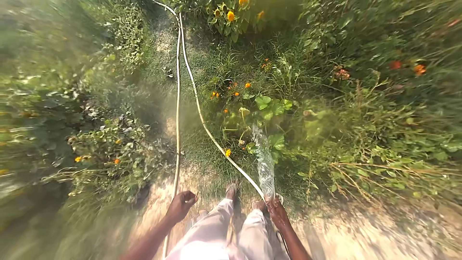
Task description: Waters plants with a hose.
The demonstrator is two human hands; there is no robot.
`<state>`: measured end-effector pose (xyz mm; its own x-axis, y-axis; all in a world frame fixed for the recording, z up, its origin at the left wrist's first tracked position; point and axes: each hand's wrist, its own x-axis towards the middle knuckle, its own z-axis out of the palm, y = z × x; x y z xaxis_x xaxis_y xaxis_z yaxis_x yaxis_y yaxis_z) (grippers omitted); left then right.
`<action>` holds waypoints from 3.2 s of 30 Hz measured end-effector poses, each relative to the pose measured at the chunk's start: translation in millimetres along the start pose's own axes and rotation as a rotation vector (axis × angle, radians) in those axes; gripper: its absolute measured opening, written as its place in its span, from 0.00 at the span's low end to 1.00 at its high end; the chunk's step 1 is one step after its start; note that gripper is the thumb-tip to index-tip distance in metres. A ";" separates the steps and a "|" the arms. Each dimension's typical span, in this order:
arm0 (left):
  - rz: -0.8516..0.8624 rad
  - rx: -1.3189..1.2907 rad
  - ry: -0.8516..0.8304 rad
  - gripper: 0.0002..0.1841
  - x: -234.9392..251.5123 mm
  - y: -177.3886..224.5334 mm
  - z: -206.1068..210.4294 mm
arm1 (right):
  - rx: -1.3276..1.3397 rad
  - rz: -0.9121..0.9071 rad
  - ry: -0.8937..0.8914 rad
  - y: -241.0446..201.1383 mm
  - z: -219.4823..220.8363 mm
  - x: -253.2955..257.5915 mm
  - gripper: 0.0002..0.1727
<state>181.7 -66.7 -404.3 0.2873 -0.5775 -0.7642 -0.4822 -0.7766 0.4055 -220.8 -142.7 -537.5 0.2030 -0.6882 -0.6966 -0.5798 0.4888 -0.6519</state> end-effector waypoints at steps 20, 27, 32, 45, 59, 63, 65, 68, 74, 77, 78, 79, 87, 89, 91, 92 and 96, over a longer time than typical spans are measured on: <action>-0.011 0.008 -0.024 0.17 0.5 -5.0 -4.1 | -0.022 -0.045 0.010 0.0 4.6 -1.9 0.35; 0.001 0.016 -0.022 0.17 2.3 -10.5 -1.8 | -0.046 -0.054 0.015 6.2 6.1 -6.0 0.34; 0.015 0.020 -0.022 0.17 4.5 -11.4 -0.4 | 0.013 -0.062 0.041 6.5 5.1 -11.5 0.32; 0.016 -0.015 -0.026 0.17 10.1 -5.4 10.0 | 0.277 -0.059 0.221 13.7 -15.5 -38.6 0.29; 0.026 0.008 -0.024 0.17 13.5 2.4 16.6 | 0.436 -0.046 0.285 11.1 -28.1 -42.4 0.27; 0.009 0.003 -0.024 0.16 14.8 5.4 18.0 | 0.436 -0.026 0.276 13.3 -29.2 -41.8 0.28; 0.007 0.002 -0.027 0.16 14.5 8.6 18.1 | 0.420 -0.016 0.279 10.7 -30.0 -43.0 0.28; 0.008 -0.009 -0.028 0.16 14.5 9.4 18.2 | 0.415 0.033 0.276 3.8 -32.2 -48.6 0.26; 0.018 0.009 -0.020 0.16 14.5 8.6 17.1 | 0.387 0.005 0.262 6.7 -28.2 -37.5 0.27; 0.010 0.005 -0.022 0.15 14.6 11.1 15.8 | 0.311 -0.016 0.234 0.2 -24.6 -26.2 0.27; 0.016 -0.003 -0.017 0.15 15.5 10.1 16.2 | 0.312 -0.015 0.220 -3.5 -24.7 -22.8 0.29; 0.018 -0.009 -0.015 0.15 16.9 9.4 16.5 | 0.307 -0.016 0.214 -5.3 -24.7 -19.1 0.29; 0.042 0.003 -0.004 0.15 20.4 2.1 14.2 | 0.227 0.020 0.168 -34.8 -37.4 -4.7 0.30; 0.042 0.008 -0.006 0.14 18.7 5.9 12.5 | 0.259 0.075 0.138 -66.3 -53.7 -14.3 0.29; 0.040 -0.004 0.002 0.14 20.3 6.4 12.5 | 0.273 0.101 0.139 -75.6 -60.3 -14.8 0.29; 0.040 -0.014 0.008 0.14 21.8 5.3 12.8 | 0.284 0.105 0.143 -73.3 -61.2 -12.5 0.29; 0.058 -0.009 0.000 0.17 28.0 2.7 12.6 | 0.279 0.084 0.179 -55.7 -62.9 -4.4 0.28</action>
<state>178.0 -81.8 -430.8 0.2589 -0.6217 -0.7393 -0.4905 -0.7439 0.4538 -239.1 -200.6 -479.2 0.0081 -0.7104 -0.7037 -0.3457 0.6584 -0.6686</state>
